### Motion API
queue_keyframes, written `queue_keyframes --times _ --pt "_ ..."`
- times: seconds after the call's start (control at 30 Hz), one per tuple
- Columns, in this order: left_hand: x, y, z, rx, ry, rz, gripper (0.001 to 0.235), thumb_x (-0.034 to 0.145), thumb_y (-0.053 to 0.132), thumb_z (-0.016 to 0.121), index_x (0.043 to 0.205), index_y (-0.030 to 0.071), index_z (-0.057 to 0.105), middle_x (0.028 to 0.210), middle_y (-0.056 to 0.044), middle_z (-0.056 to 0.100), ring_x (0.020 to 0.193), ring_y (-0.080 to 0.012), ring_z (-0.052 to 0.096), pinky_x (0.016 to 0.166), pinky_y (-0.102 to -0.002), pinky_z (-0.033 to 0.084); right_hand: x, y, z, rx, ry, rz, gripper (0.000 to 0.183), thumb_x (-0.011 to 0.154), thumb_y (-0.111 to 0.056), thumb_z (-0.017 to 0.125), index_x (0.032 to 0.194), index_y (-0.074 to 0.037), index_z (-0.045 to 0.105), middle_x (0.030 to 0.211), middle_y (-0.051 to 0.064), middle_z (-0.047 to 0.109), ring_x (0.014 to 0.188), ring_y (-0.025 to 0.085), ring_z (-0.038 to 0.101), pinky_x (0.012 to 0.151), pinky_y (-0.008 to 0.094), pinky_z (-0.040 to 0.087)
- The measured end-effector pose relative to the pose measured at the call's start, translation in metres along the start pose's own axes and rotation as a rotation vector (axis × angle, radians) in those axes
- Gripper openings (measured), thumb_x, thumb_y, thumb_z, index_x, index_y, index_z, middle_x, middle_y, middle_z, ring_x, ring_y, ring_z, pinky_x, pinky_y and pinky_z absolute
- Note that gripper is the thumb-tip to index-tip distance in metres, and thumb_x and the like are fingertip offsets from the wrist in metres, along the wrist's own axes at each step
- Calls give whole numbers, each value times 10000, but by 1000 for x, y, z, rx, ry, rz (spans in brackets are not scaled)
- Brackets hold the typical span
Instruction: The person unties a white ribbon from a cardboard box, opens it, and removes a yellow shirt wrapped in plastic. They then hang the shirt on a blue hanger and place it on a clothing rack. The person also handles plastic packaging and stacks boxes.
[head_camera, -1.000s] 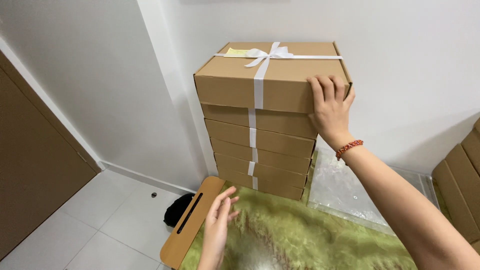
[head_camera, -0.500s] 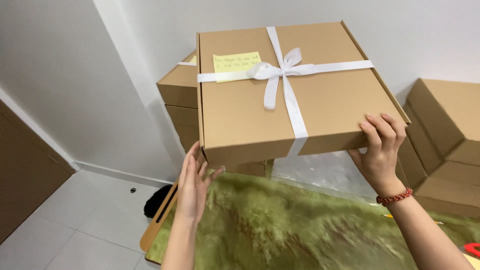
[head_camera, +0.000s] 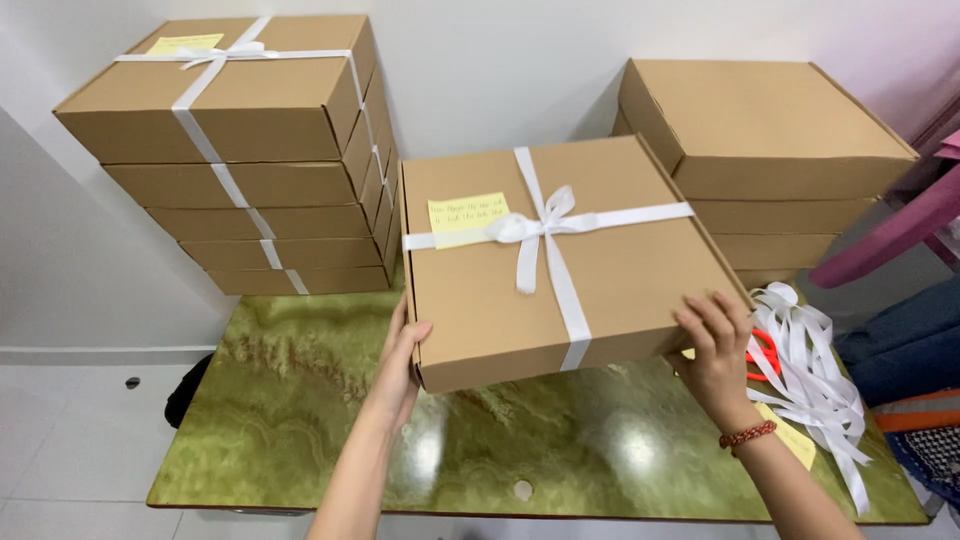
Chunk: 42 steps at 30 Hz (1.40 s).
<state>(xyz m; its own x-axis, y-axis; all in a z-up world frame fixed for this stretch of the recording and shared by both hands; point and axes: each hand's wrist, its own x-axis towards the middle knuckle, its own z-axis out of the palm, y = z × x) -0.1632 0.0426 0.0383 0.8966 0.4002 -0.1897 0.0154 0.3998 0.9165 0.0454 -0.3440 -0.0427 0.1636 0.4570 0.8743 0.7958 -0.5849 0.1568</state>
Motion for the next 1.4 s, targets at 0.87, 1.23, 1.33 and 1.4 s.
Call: queue_keyframes --times 0.87,1.23,1.33,1.4 --pt "-28 -153 -188 -241 614 -280 795 804 240 663 1588 218 539 1504 -125 641 1326 -305 609 953 -469 515 -6 -207 116 350 -548 28 749 981 -584 575 1638 -263 408 1782 57 248 1668 323 159 1292 687 113" --pt "23 -142 -211 398 581 -10 528 1012 255 696 1529 198 605 1590 -184 420 1545 -446 345 1231 -599 342 19 -266 198 323 -895 418 669 1048 -530 551 1665 -356 362 1790 73 201 1648 340 137 1270 658 148" --pt "64 -149 -213 793 662 125 373 937 196 766 1309 222 767 1374 -45 581 1313 -323 545 1112 -482 435 16 -266 202 294 -916 477 668 1046 -529 545 1664 -357 360 1789 74 206 1650 322 151 1279 653 144" --pt "91 -147 -207 862 625 313 393 874 68 728 1267 74 745 1285 -145 637 1087 -359 716 919 -450 623 21 -267 202 297 -899 537 654 1058 -511 545 1662 -344 362 1777 88 234 1643 315 180 1281 655 143"
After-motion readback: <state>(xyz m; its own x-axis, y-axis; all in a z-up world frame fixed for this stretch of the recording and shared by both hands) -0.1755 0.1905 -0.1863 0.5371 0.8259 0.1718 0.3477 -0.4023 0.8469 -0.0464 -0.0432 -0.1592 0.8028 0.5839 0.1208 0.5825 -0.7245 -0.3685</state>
